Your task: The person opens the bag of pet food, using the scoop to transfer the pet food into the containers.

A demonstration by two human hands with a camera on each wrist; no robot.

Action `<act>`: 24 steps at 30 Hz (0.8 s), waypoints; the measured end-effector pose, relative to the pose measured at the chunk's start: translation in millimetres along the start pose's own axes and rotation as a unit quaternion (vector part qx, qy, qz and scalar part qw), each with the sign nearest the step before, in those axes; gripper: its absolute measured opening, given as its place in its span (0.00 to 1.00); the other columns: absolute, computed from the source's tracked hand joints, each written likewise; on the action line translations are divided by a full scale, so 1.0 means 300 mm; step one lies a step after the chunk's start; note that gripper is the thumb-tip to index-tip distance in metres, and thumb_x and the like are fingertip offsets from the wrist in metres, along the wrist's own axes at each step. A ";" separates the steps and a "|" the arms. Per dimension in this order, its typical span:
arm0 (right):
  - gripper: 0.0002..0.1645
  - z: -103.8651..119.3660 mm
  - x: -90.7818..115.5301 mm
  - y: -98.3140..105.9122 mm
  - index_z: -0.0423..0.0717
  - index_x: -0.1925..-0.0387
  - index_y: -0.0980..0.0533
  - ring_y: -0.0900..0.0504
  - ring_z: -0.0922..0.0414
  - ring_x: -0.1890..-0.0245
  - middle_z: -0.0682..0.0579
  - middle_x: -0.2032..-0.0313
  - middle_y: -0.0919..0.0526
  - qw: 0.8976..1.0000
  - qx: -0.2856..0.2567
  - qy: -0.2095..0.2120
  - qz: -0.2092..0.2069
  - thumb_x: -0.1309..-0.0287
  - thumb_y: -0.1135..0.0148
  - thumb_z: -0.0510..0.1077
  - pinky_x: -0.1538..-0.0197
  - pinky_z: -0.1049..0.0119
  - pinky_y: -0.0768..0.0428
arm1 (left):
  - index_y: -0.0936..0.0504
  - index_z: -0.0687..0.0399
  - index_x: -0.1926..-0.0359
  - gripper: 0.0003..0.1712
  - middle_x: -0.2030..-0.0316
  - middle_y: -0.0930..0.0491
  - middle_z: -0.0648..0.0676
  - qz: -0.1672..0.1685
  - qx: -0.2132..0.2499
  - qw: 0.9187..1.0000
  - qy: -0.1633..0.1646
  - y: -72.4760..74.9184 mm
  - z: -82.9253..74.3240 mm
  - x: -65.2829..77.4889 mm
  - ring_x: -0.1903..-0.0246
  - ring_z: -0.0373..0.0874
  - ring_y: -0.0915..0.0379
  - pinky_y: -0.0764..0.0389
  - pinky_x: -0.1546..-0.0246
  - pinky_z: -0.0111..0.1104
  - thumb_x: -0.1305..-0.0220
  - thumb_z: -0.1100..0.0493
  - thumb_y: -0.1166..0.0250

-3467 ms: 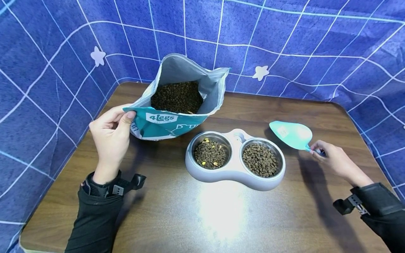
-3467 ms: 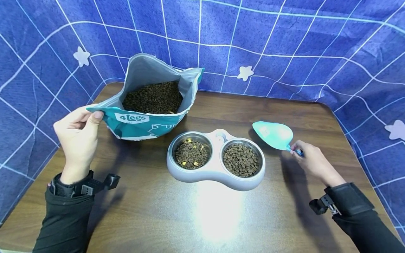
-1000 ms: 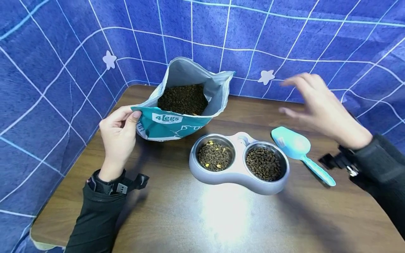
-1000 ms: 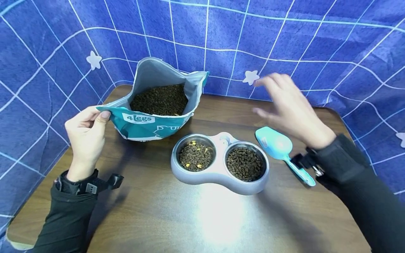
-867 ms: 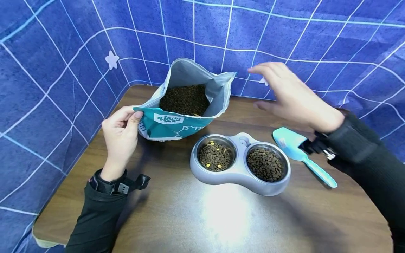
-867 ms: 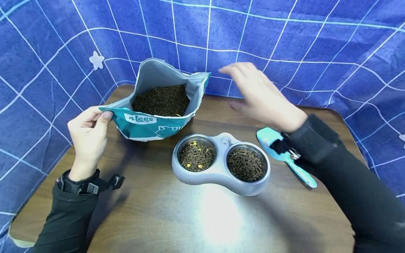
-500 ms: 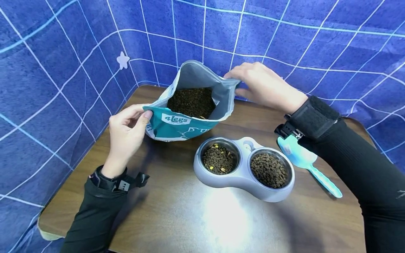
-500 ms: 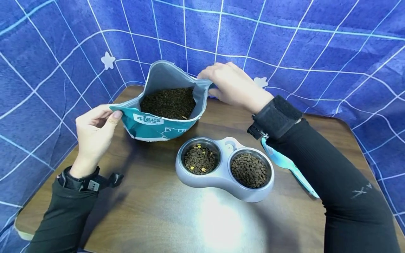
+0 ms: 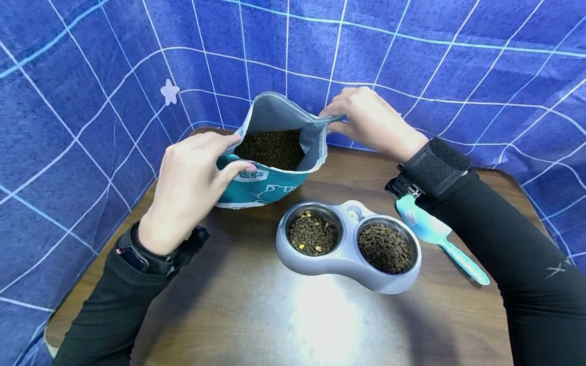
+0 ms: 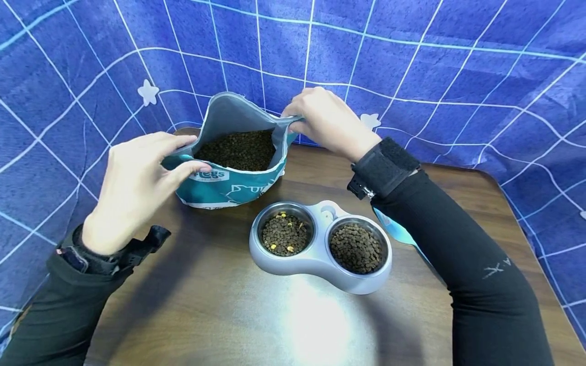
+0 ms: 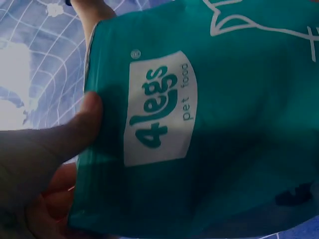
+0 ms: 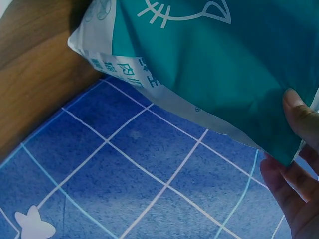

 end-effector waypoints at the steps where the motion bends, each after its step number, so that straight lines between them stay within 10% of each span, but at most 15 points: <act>1: 0.07 -0.002 0.001 0.001 0.38 0.64 0.16 0.19 0.49 0.63 0.45 0.66 0.16 1.000 0.002 -0.002 -0.003 0.47 0.32 0.34 0.54 0.56 0.25 | 0.16 0.67 0.55 0.23 0.64 0.17 0.62 -0.006 -0.001 1.000 0.001 -0.001 0.000 -0.003 0.63 0.55 0.21 0.24 0.62 0.46 0.49 0.55 0.27; 24: 0.06 -0.061 0.009 -0.018 0.40 0.76 0.20 0.31 0.55 0.76 0.50 0.77 0.19 0.997 0.006 -0.069 -0.023 0.45 0.36 0.32 0.70 0.61 0.34 | 0.16 0.62 0.72 0.05 0.77 0.20 0.57 -0.080 -0.043 0.996 0.004 0.009 0.053 0.022 0.80 0.51 0.26 0.37 0.83 0.40 0.42 0.63 0.32</act>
Point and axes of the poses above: each hand's wrist, its own x-axis away from the middle knuckle, its own y-axis out of the back of the hand, z = x × y, the point moved 4 cm from there along -x, towards the middle knuckle
